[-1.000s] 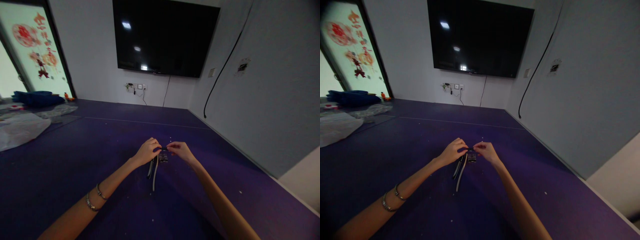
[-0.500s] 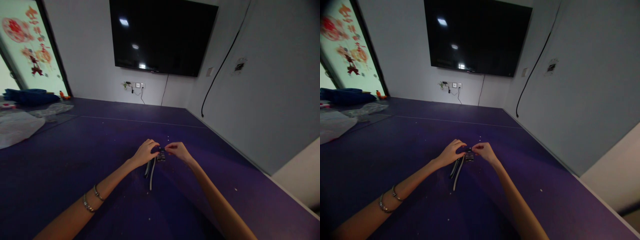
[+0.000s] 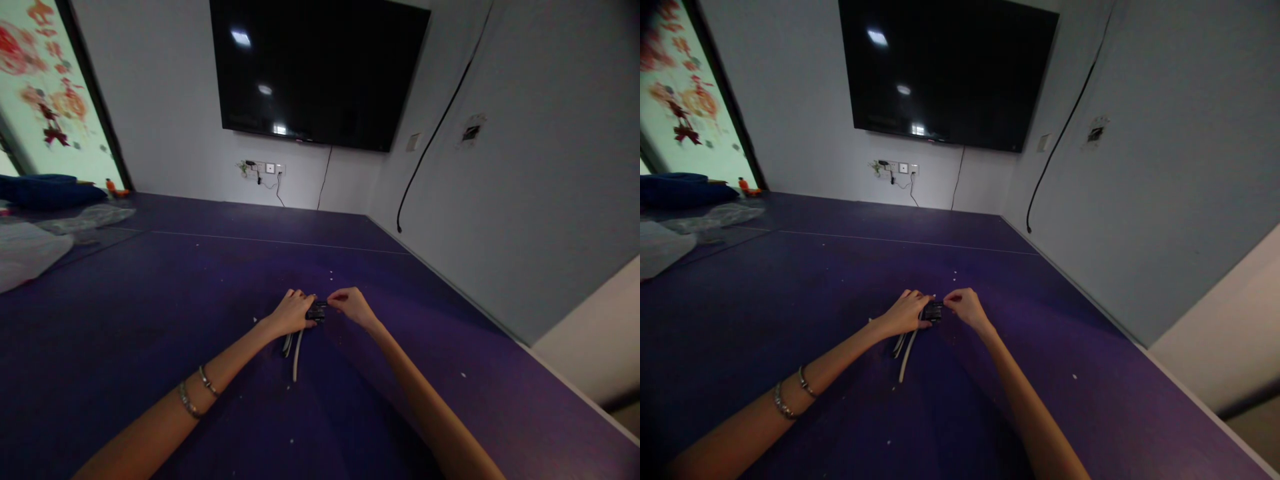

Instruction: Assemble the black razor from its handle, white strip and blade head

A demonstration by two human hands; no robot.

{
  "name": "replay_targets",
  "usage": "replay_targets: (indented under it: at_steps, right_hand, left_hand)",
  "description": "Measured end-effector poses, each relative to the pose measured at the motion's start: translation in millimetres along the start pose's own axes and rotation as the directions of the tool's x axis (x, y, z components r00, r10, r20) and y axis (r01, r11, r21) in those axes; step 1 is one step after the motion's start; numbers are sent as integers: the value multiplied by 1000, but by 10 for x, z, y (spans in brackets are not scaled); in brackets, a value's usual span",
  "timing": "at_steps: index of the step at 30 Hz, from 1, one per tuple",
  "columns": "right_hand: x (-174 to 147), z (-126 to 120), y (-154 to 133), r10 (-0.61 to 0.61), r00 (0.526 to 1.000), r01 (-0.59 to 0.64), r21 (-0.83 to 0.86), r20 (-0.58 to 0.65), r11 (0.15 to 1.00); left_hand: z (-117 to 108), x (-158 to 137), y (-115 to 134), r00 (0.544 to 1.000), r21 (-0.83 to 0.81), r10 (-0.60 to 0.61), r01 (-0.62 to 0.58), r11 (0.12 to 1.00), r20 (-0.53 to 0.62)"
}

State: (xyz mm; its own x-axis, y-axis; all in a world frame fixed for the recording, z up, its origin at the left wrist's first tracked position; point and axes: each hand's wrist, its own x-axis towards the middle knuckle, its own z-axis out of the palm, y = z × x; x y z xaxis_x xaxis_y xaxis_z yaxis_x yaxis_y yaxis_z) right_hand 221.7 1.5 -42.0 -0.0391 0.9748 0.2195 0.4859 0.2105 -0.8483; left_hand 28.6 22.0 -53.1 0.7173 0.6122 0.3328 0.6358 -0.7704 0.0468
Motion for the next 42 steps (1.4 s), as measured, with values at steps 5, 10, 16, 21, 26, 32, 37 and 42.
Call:
replay_targets:
  at_steps: [5,10,16,21,26,32,37,42]
  right_hand:
    - [-18,89,28,9,1000,-9,-19,15,1000]
    - [-25,143,76,-9,999,11,-52,31,999]
    - [-38,190,88,-26,998,30,-69,58,997]
    - [-43,190,98,-10,997,17,-86,75,996]
    - [-34,175,137,-4,997,11,-107,74,994]
    - [-35,190,161,0,997,9,-112,78,994]
    - [-39,193,164,-9,997,21,-142,81,990]
    - [-35,189,187,-35,995,51,-162,97,986]
  left_hand:
    - [24,-3,-1,1000,-52,-3,4,999,3]
    - [51,-8,-12,1000,-116,8,-6,993,16]
    - [50,-24,6,1000,-141,9,-7,990,13]
    - [45,-33,16,1000,-177,9,-6,984,13]
    - [44,-43,11,1000,-186,14,-12,983,8]
    - [8,-41,37,1000,-185,20,-19,983,7]
    - [-9,-40,50,1000,-174,22,-21,985,7]
    - [5,-46,39,1000,-182,26,-26,983,1]
